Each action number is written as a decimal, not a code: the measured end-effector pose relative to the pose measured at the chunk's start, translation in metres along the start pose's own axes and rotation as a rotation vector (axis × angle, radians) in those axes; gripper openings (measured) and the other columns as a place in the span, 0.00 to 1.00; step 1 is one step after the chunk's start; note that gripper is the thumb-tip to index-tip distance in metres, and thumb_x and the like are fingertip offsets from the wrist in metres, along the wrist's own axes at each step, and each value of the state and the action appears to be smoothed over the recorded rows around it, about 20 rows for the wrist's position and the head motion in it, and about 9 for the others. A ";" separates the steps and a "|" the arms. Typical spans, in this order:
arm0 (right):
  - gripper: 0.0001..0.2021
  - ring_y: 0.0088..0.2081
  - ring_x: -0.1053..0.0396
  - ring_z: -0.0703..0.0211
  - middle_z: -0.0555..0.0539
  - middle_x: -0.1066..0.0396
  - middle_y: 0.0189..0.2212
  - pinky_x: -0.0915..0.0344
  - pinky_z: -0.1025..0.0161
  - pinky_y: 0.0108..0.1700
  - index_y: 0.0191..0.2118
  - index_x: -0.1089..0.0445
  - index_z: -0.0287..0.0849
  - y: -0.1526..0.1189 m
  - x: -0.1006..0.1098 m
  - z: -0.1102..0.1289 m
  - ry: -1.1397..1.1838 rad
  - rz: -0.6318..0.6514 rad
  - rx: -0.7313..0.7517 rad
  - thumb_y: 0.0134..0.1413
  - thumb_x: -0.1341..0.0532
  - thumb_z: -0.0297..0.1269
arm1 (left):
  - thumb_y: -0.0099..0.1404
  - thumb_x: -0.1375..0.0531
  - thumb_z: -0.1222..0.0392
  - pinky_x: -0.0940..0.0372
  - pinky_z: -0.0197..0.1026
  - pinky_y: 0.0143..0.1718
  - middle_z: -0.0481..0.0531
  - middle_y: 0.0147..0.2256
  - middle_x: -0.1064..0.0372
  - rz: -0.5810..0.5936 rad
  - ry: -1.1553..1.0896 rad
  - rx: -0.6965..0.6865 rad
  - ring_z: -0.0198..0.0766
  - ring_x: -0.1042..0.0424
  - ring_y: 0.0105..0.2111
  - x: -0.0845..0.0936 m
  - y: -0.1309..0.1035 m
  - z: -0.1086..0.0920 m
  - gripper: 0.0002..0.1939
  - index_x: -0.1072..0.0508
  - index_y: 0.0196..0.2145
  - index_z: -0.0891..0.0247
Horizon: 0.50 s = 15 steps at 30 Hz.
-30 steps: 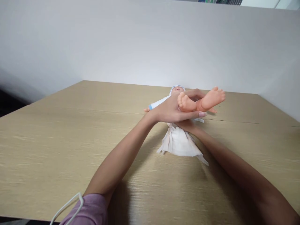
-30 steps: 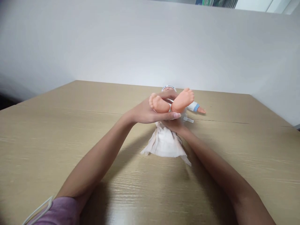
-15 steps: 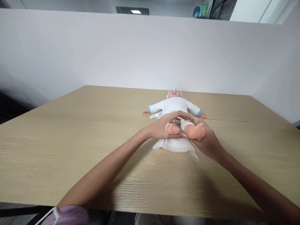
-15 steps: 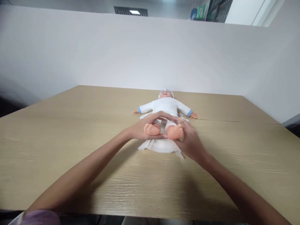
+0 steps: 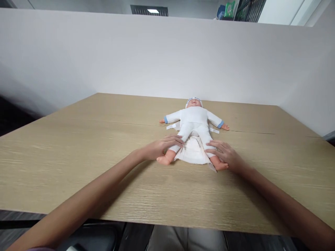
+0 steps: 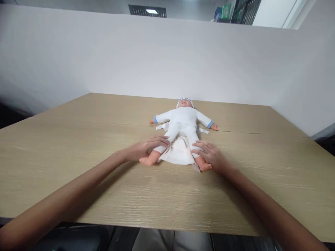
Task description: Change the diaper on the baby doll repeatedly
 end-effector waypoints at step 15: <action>0.25 0.61 0.25 0.51 0.43 0.23 0.60 0.26 0.50 0.62 0.54 0.20 0.49 0.027 0.038 0.011 0.195 0.083 -0.112 0.67 0.49 0.21 | 0.78 0.48 0.64 0.36 0.57 0.69 0.59 0.66 0.29 0.038 0.025 0.226 0.52 0.36 0.71 0.005 0.011 -0.026 0.21 0.26 0.63 0.57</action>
Point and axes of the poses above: each hand's wrist, its own y-axis towards the middle knuckle, its own x-axis out of the back of the hand, z = x × y, the point moved 1 cm from there along y, towards the middle knuckle
